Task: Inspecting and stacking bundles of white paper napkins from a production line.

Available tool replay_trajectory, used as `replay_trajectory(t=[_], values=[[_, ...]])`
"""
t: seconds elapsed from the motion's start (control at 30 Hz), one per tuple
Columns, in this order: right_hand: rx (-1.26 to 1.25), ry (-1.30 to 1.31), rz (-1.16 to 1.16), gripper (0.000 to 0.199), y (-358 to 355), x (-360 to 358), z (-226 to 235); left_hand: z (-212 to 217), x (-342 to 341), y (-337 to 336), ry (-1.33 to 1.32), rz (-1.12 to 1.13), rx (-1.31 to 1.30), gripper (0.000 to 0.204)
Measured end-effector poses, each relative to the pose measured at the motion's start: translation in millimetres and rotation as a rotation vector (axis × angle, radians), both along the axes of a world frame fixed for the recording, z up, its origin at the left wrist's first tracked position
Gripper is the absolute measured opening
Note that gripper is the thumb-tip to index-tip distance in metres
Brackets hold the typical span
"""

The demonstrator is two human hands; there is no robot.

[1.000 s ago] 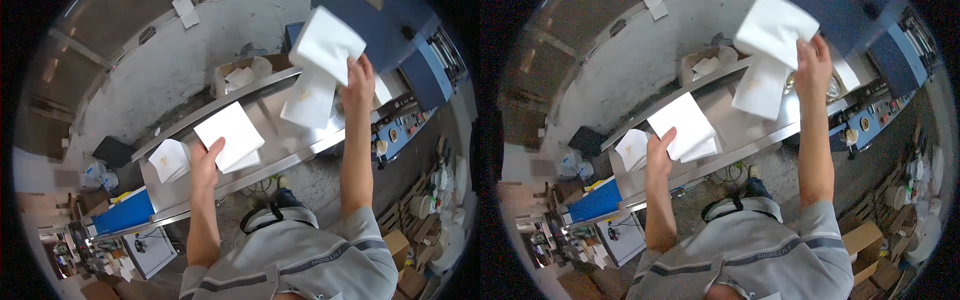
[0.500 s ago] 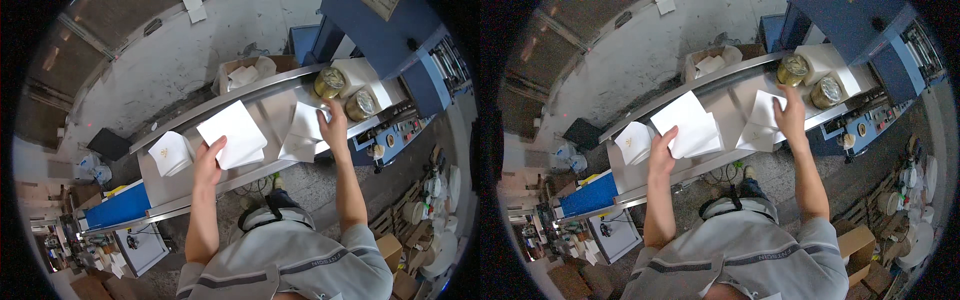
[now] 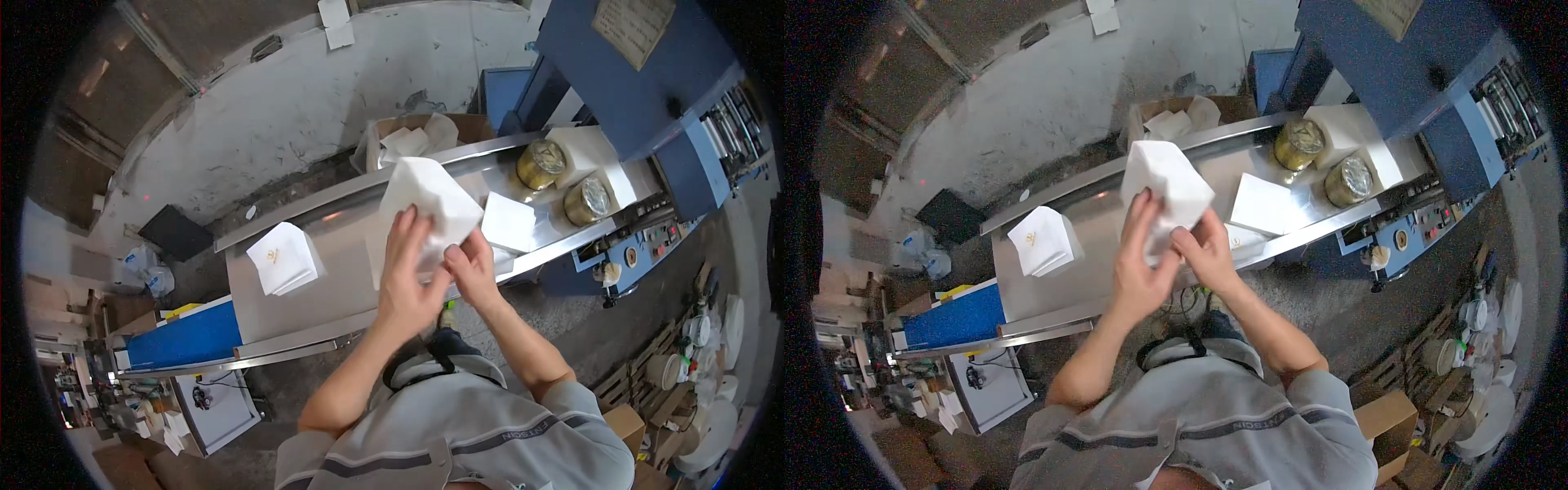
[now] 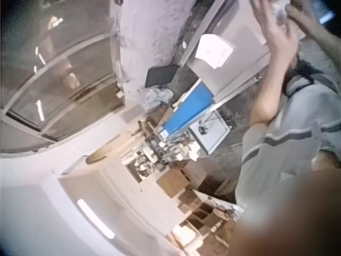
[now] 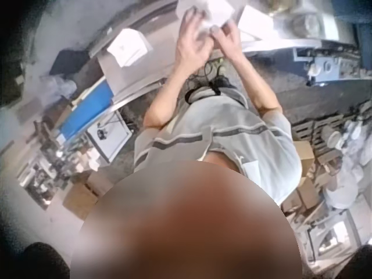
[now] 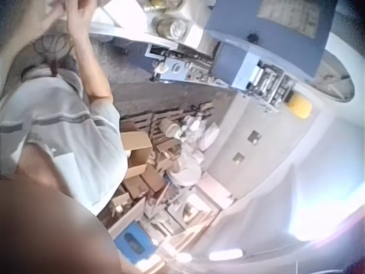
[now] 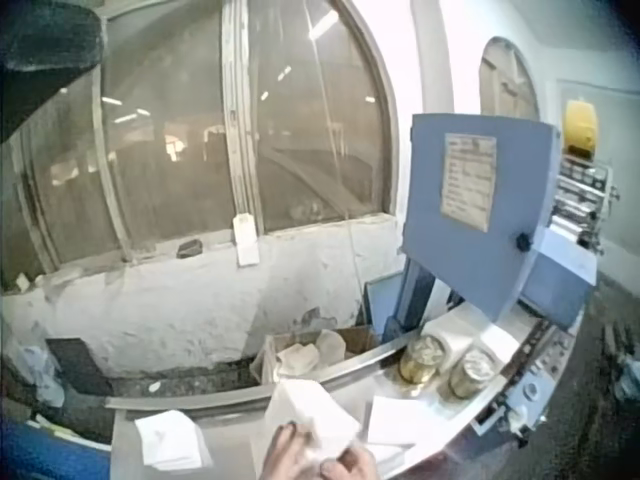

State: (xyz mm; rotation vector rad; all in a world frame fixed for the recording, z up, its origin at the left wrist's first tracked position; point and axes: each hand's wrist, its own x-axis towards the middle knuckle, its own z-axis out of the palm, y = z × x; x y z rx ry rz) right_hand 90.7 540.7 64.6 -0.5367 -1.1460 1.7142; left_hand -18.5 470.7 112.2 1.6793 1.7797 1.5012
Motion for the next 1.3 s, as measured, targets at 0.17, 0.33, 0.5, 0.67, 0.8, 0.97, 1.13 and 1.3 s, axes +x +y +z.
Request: replay_trajectory(t=[0.17,0.33,0.5,0.67,0.8,0.97,1.13,1.3], values=[[-0.407,0.273,0.025,0.034,13.3,2.5,31.6,13.6,21.3,-10.3,0.319,-0.037,-0.012,0.045],[-0.444,0.400,0.052,0.039,29.9,12.5,15.7,20.8,14.7,-12.5,0.176,0.019,0.140,0.037],[-0.380,0.259,0.041,0.041,31.6,18.5,17.3,23.6,5.5,-2.2,0.163,0.041,0.081,0.046],[-0.269,0.032,0.091,0.040,18.9,22.1,9.9,2.2,5.6,14.7,0.054,-0.041,-0.097,0.087],[-0.134,-0.108,0.086,0.043,13.0,17.1,31.6,0.9,-1.5,13.5,-0.078,-0.109,-0.166,0.085],[0.039,-0.186,0.100,0.047,11.0,17.9,44.4,7.4,-7.3,11.5,-0.613,-0.332,-0.234,0.065],[0.110,-0.342,0.065,0.046,12.0,12.2,57.0,6.7,-4.0,12.2,-0.601,-0.313,-0.134,0.063],[0.092,-0.364,0.085,0.039,11.8,14.6,58.6,-3.8,-11.7,9.2,-0.684,-0.338,-0.103,0.063]])
